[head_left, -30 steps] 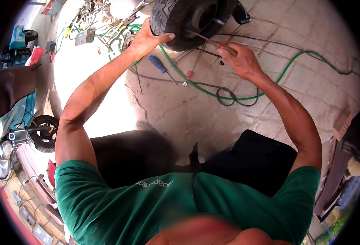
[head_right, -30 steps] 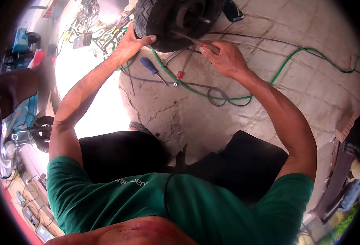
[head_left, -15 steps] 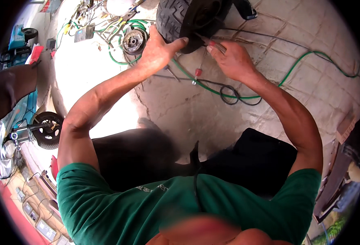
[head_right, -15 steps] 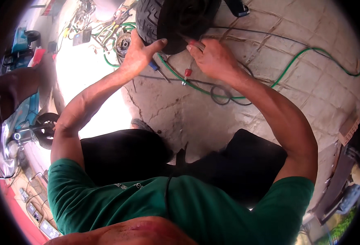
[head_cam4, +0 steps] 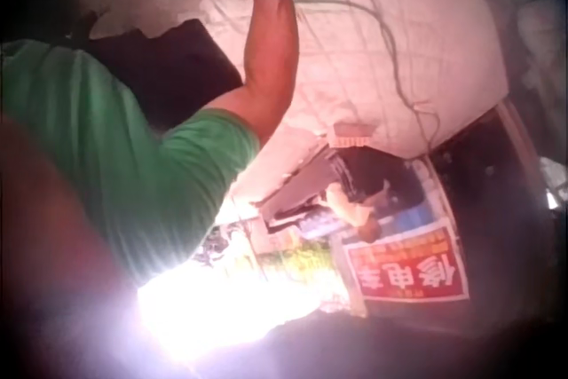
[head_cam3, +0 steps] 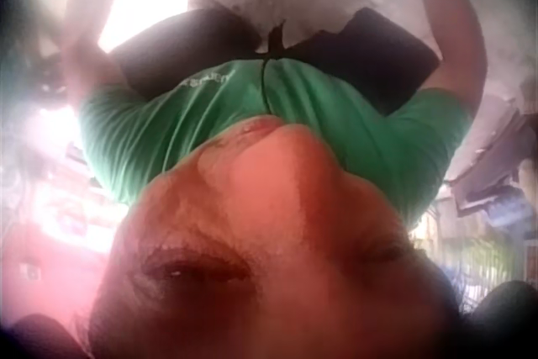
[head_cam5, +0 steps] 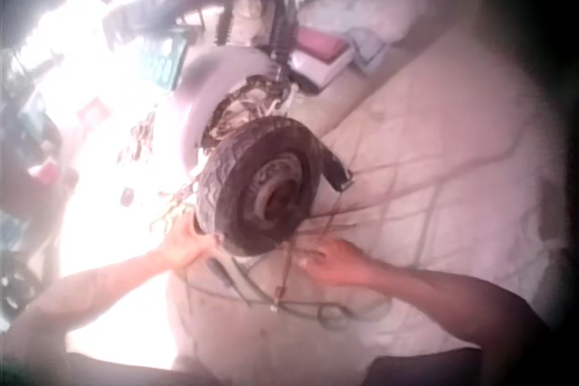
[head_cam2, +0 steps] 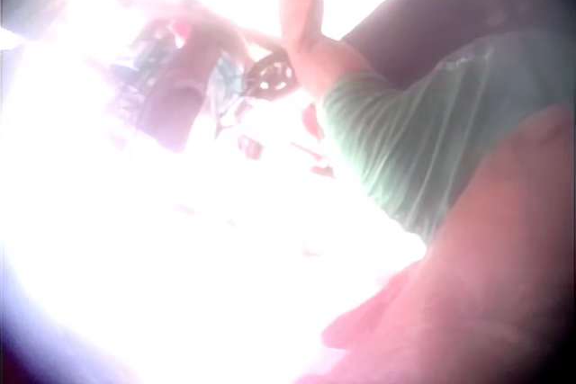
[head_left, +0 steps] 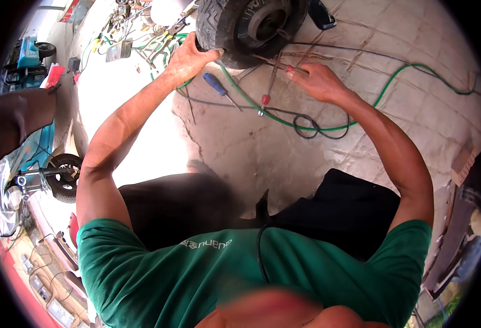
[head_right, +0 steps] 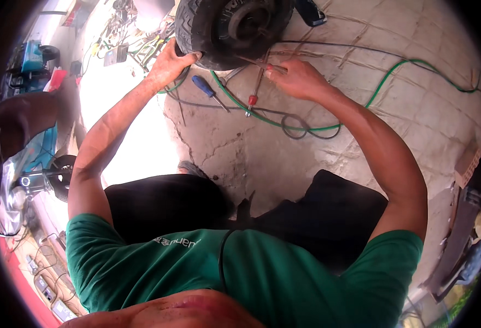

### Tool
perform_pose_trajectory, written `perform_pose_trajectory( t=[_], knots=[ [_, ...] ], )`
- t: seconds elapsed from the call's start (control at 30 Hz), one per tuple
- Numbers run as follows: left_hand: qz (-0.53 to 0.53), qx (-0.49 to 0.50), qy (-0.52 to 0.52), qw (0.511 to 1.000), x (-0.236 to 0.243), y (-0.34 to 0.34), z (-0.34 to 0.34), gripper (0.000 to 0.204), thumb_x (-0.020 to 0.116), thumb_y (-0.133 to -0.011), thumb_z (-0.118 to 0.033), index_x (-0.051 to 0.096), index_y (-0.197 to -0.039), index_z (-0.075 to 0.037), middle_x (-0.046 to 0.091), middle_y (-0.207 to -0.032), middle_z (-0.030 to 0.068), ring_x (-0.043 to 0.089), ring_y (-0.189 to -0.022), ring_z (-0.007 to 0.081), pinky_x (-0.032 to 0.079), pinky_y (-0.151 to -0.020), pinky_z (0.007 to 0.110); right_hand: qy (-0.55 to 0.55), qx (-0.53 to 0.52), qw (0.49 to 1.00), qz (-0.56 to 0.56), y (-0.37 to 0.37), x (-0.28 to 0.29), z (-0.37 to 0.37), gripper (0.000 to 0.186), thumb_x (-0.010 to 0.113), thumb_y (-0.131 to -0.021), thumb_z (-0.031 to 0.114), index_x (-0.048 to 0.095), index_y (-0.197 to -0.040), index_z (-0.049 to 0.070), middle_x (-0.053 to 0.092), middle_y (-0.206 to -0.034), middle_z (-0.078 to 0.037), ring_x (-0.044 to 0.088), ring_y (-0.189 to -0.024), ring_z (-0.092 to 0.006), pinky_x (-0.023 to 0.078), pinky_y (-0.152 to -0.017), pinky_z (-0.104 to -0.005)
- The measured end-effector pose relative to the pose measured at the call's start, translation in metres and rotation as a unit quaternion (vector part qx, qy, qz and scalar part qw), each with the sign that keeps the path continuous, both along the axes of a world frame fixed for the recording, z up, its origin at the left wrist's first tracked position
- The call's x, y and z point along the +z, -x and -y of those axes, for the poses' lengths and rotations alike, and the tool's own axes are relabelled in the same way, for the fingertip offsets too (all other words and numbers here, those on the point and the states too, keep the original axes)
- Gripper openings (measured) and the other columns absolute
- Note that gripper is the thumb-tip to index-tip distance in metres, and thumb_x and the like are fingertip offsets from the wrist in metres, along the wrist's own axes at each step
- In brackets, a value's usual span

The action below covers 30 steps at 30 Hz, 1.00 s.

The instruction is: The person removes a wheel from an electric scooter and pries the tire off the wheel rim using pliers, a screwdriver, and metal pry tools.

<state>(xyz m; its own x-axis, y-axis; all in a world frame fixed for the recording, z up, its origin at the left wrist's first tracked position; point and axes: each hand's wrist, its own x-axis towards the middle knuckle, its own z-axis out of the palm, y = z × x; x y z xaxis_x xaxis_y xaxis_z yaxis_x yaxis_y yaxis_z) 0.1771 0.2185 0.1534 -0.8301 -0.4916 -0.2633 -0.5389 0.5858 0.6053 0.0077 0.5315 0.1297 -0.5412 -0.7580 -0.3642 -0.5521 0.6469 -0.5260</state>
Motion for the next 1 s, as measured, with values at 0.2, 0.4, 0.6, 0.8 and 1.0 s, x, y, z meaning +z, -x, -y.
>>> perform_pose_trajectory(
  t=[0.2,0.4,0.6,0.8,1.0],
  knots=[
    [-0.081,-0.029,-0.010,0.996,0.005,0.010,0.004,0.104,0.081,-0.079,-0.049,0.035,-0.152,0.008,0.059,-0.140,0.0255,0.057,-0.131,0.0345,0.041,-0.115,0.039,-0.161,0.003,0.982,0.103,0.019,-0.032,-0.050,0.061,0.061,-0.094,0.057,0.074,-0.093,-0.002,0.072,-0.084,-0.023,0.069,-0.082,-0.0396,0.053,-0.076,-0.0474],
    [-0.242,-0.017,0.064,0.968,0.073,0.052,-0.033,0.085,0.086,-0.079,-0.034,0.045,-0.141,0.009,0.070,-0.118,0.0254,0.071,-0.104,0.0367,0.057,-0.093,0.040,-0.210,0.124,0.969,0.050,0.022,-0.067,-0.065,0.057,0.060,-0.094,0.053,0.075,-0.087,-0.002,0.071,-0.078,-0.021,0.070,-0.081,-0.0378,0.055,-0.077,-0.0474],
    [-0.317,-0.087,-0.012,0.944,0.062,0.060,-0.016,0.077,0.080,-0.088,-0.032,0.043,-0.147,0.000,0.072,-0.119,0.0198,0.072,-0.095,0.0332,0.058,-0.090,0.039,-0.114,0.198,0.969,-0.097,0.061,-0.050,-0.040,0.048,0.062,-0.091,0.045,0.076,-0.091,-0.001,0.073,-0.098,-0.023,0.071,-0.095,-0.0378,0.055,-0.085,-0.0480],
    [-0.235,-0.067,-0.025,0.969,0.035,0.035,0.010,0.089,0.089,-0.080,-0.036,0.043,-0.145,0.004,0.066,-0.128,0.0203,0.066,-0.115,0.0259,0.053,-0.101,0.038,0.143,-0.205,0.966,0.071,0.133,-0.001,0.006,0.070,0.061,-0.094,0.064,0.074,-0.112,-0.002,0.075,-0.108,-0.016,0.069,-0.104,-0.0290,0.052,-0.094,-0.0373],
    [-0.220,-0.059,-0.053,0.972,0.024,0.019,0.032,0.086,0.087,-0.084,-0.026,0.038,-0.150,0.002,0.067,-0.128,0.0179,0.066,-0.115,0.0230,0.054,-0.101,0.038,0.288,-0.232,0.924,0.097,0.153,0.082,0.083,0.042,0.058,-0.100,0.037,0.071,-0.112,-0.001,0.075,-0.106,-0.010,0.068,-0.088,-0.0286,0.056,-0.078,-0.0427]
  ],
)
